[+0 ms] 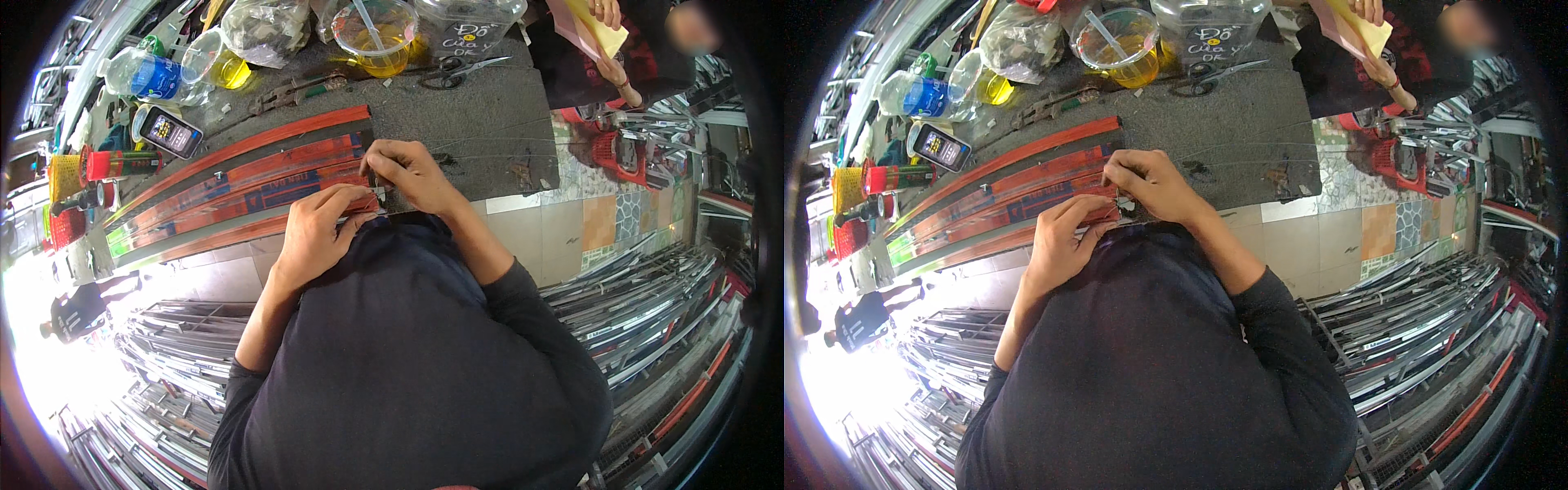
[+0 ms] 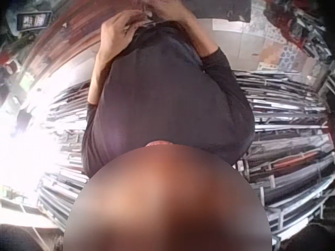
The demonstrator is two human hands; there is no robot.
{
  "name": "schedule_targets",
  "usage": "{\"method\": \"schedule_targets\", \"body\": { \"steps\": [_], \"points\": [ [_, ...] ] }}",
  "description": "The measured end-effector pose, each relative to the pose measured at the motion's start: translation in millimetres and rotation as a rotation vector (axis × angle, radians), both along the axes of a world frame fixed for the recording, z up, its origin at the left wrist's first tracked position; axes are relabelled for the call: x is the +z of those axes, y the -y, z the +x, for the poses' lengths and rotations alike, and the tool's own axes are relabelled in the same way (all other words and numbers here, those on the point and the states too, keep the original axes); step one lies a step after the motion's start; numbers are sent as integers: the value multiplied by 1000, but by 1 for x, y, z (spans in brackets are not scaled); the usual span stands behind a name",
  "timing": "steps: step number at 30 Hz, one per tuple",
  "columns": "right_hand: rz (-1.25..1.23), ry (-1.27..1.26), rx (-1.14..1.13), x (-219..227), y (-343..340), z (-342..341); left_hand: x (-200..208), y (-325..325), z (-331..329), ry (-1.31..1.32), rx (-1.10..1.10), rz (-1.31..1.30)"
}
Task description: The person assembles a window frame by inserting a rubber seal into a metal profile, cutting the seal with scissors, and fitting it into the frame. They also handle a document and place the assembled frame on a workbench.
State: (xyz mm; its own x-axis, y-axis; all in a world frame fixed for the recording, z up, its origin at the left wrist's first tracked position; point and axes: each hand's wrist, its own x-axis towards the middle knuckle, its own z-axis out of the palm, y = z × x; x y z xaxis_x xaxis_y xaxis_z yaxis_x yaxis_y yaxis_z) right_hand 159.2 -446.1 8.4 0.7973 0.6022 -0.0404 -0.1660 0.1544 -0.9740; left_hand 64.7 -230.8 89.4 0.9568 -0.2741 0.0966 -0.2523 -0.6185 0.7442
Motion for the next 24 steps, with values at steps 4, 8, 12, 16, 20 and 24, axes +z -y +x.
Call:
{"method": "schedule_targets", "body": {
  "steps": [4,8,12,16,20,24],
  "points": [
    [-145,122,89,19,31,1,0,1,1,24,1,18],
    [-131,107,115,23,41,-3,-1,3,3,-9,14,1],
    [-88,50,105,17,39,-9,0,2,4,-23,24,18],
    [-7,47,27,9,28,-21,0,1,5,-78,22,-22],
    [-24,74,18,5,28,-25,2,1,7,-81,33,-41],
    [-24,-2,90,6,35,-25,6,0,7,-82,22,-38]
  ]
}}
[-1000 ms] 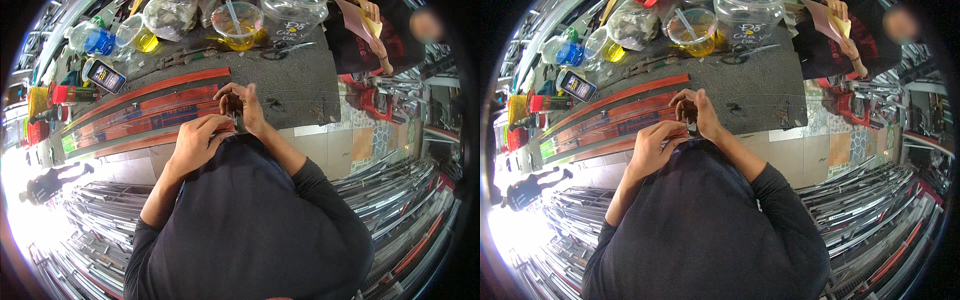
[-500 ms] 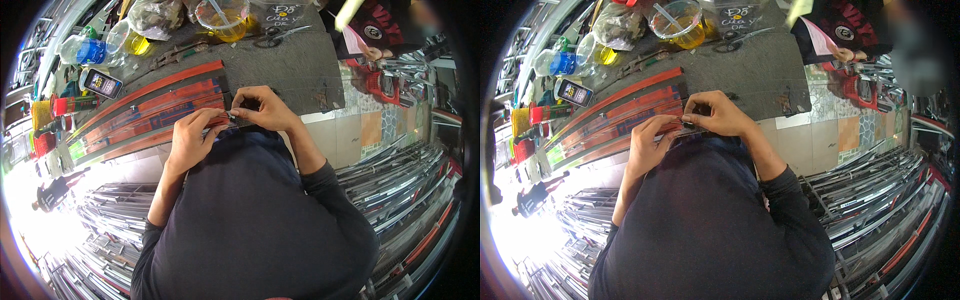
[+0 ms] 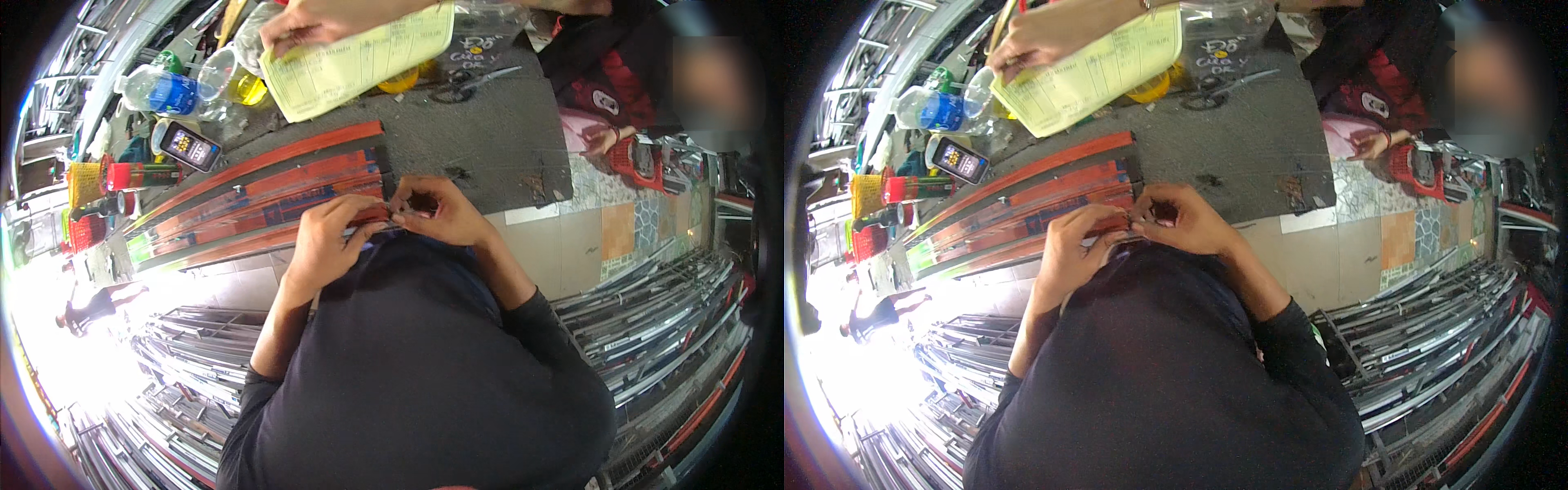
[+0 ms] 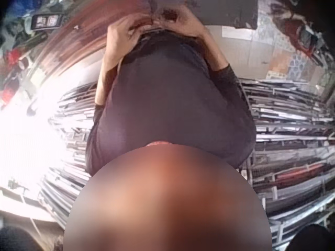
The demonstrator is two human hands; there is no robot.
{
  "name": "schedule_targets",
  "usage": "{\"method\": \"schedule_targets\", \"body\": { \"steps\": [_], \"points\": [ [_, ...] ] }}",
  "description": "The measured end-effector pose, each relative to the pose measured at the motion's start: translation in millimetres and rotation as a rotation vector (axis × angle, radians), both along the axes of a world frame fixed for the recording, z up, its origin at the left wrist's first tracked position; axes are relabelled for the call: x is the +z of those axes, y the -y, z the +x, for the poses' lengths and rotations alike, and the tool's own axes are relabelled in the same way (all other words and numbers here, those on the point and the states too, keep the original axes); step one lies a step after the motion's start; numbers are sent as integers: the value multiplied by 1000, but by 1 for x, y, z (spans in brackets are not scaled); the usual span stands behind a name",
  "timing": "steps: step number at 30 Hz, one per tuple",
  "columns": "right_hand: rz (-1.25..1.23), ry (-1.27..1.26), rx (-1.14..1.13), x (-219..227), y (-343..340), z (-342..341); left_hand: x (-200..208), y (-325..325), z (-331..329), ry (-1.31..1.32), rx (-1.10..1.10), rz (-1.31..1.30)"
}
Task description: The person assembles a window frame by inserting a rubber seal into a metal profile, cutting the seal with scissors, and fitting it into the frame. They also handle a document and place the assembled frame on a workbench.
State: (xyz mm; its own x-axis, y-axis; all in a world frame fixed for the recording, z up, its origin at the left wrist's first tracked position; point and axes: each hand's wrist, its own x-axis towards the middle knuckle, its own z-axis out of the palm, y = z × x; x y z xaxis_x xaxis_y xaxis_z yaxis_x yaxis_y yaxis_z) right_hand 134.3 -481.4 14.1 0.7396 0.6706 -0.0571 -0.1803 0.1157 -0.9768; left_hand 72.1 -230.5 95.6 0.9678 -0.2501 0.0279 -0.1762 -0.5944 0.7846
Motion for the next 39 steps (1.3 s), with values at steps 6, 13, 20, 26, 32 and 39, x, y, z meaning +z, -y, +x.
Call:
{"method": "schedule_targets", "body": {
  "steps": [6,13,20,26,32,39],
  "points": [
    [-144,-18,55,1,0,7,-1,-2,1,-8,-13,13],
    [-42,560,-777,23,-4,61,-34,1,3,188,-123,163],
    [157,374,-624,41,-26,111,-54,-8,1,171,-210,62],
    [43,211,-614,36,2,83,-57,-11,17,27,-269,142],
    [90,31,-760,21,19,60,-64,-2,20,-9,-345,160],
    [160,-233,-752,13,35,54,-106,3,-3,287,-287,220]
  ]
}}
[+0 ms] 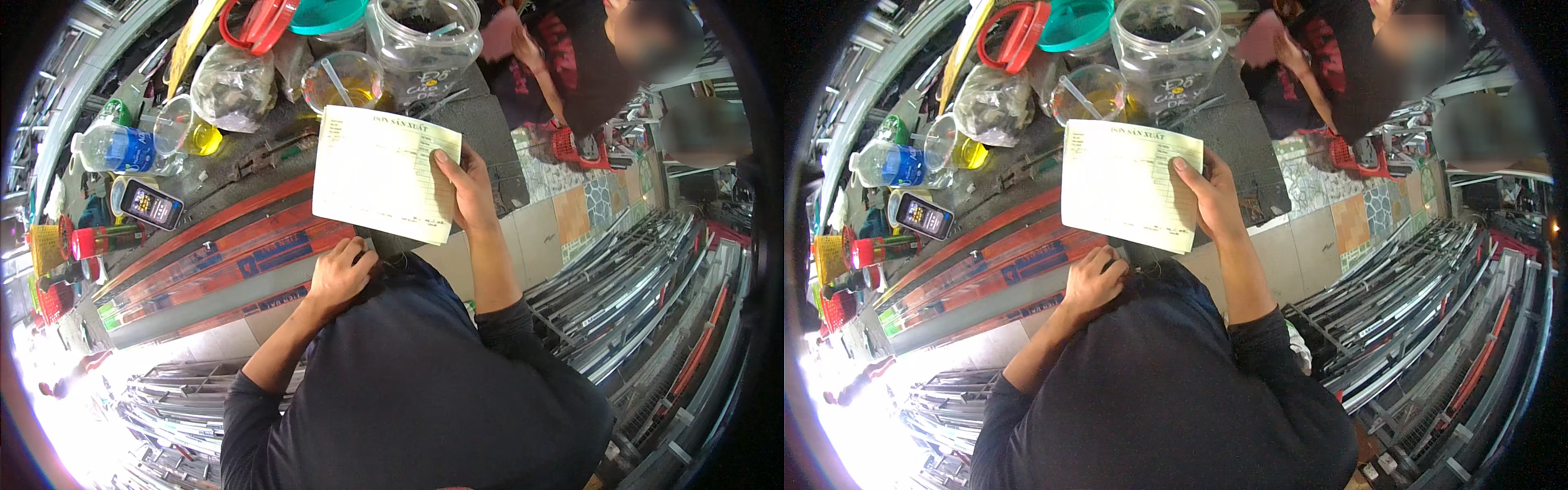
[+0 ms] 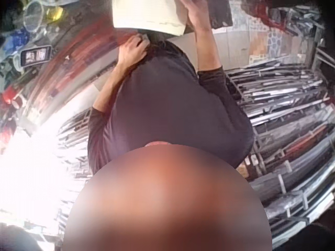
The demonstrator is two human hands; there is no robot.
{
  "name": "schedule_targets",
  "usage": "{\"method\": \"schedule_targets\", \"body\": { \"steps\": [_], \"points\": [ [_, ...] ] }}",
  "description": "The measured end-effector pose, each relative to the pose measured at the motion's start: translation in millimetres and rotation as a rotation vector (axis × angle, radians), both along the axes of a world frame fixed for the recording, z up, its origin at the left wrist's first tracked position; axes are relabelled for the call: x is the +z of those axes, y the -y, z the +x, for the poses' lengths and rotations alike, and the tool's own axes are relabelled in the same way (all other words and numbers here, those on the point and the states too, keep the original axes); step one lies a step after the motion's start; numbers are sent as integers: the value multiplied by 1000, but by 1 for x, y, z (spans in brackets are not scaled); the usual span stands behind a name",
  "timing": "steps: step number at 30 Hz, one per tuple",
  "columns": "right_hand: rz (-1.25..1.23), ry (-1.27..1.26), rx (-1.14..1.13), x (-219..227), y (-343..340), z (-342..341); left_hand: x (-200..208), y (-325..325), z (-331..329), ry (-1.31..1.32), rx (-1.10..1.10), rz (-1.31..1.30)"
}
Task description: The person assembles a window frame by inserting a rubber seal into a metal profile, cutting the seal with scissors, and fitting it into the frame. They also handle a document and place the assembled frame on a workbench.
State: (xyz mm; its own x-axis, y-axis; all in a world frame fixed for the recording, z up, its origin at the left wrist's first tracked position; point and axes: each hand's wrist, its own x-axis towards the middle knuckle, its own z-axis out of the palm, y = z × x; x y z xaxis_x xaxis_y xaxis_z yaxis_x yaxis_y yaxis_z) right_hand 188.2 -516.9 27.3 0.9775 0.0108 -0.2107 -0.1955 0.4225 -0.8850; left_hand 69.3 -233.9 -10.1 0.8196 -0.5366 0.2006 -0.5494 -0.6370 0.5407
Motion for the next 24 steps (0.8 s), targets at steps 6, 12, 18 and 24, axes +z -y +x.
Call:
{"method": "schedule_targets", "body": {
  "steps": [6,12,18,24],
  "points": [
    [66,61,67,4,2,4,-15,-18,-5,192,-22,-81],
    [-150,103,57,-9,4,3,-27,-20,-5,154,-4,42],
    [39,181,113,-19,-2,17,-42,-13,22,260,81,-197],
    [-51,64,5,4,-23,14,-27,-21,26,101,78,-181]
  ]
}}
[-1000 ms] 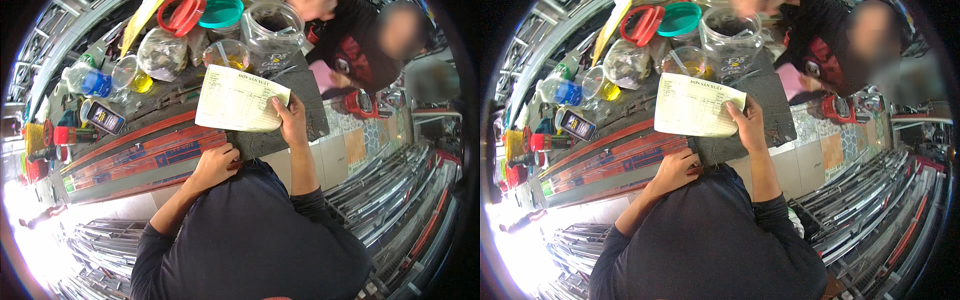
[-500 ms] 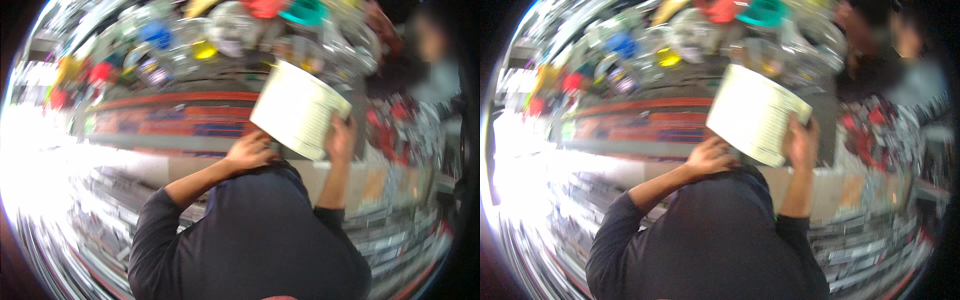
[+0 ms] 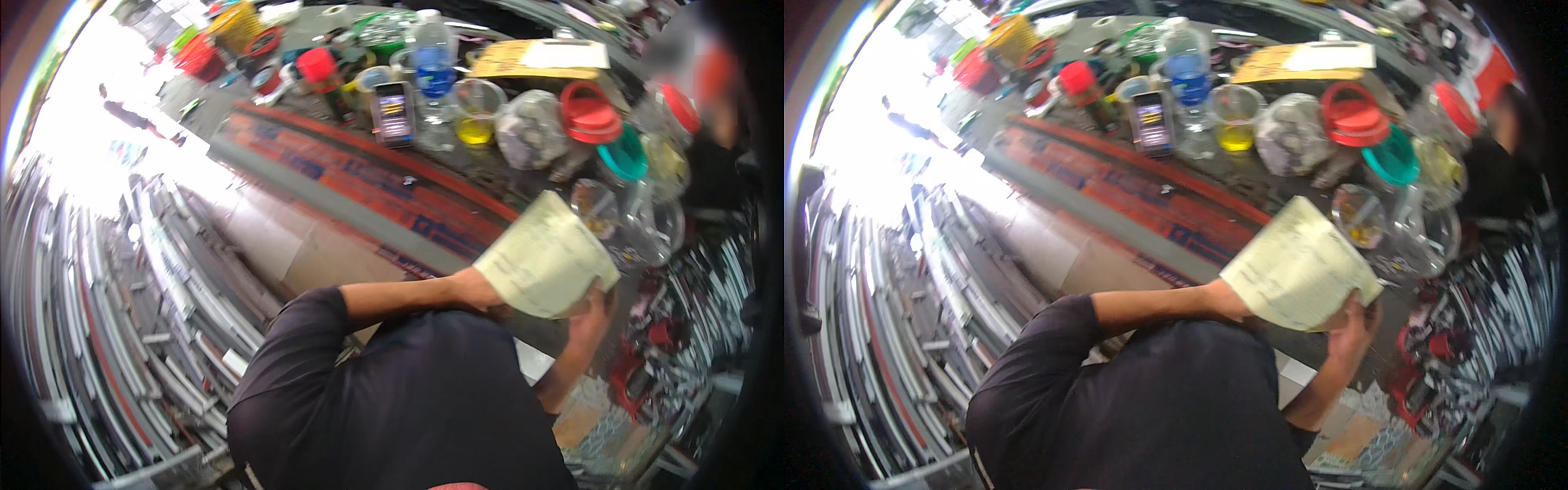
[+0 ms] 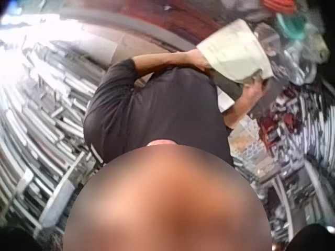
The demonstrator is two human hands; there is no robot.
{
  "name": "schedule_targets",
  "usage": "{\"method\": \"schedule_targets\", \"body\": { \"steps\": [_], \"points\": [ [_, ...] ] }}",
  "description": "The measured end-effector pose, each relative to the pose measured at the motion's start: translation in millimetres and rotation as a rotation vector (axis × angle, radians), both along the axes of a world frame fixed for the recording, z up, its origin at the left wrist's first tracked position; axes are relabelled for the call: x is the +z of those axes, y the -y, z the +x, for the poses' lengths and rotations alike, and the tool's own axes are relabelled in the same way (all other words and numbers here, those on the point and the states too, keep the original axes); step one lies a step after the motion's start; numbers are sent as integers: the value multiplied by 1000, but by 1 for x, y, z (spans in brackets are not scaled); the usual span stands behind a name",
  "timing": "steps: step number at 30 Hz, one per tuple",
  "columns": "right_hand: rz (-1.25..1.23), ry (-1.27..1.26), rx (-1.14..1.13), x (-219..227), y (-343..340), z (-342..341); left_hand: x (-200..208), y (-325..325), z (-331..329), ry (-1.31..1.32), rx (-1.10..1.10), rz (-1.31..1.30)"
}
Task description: The person assembles a window frame by inserting a rubber seal into a metal profile, cutting the seal with scissors, and fitting it into the frame. They also handle a document and place the assembled frame on a workbench.
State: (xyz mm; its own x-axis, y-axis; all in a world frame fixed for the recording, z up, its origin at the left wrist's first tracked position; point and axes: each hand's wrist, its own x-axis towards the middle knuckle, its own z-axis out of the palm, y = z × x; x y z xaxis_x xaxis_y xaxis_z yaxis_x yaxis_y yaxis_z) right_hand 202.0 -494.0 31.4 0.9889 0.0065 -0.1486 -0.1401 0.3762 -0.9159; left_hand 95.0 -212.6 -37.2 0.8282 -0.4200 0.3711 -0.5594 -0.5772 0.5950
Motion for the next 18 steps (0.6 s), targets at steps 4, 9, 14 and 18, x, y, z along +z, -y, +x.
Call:
{"method": "schedule_targets", "body": {
  "steps": [4,9,14,18],
  "points": [
    [-13,140,277,30,-15,1,31,-30,-14,-722,187,-651],
    [-277,254,362,75,-43,9,76,-72,-19,-783,211,-1166],
    [-435,376,303,94,-78,13,111,-86,-12,-621,113,-1391],
    [-481,384,235,92,-93,13,115,-88,-3,-586,429,-1075]
  ]
}}
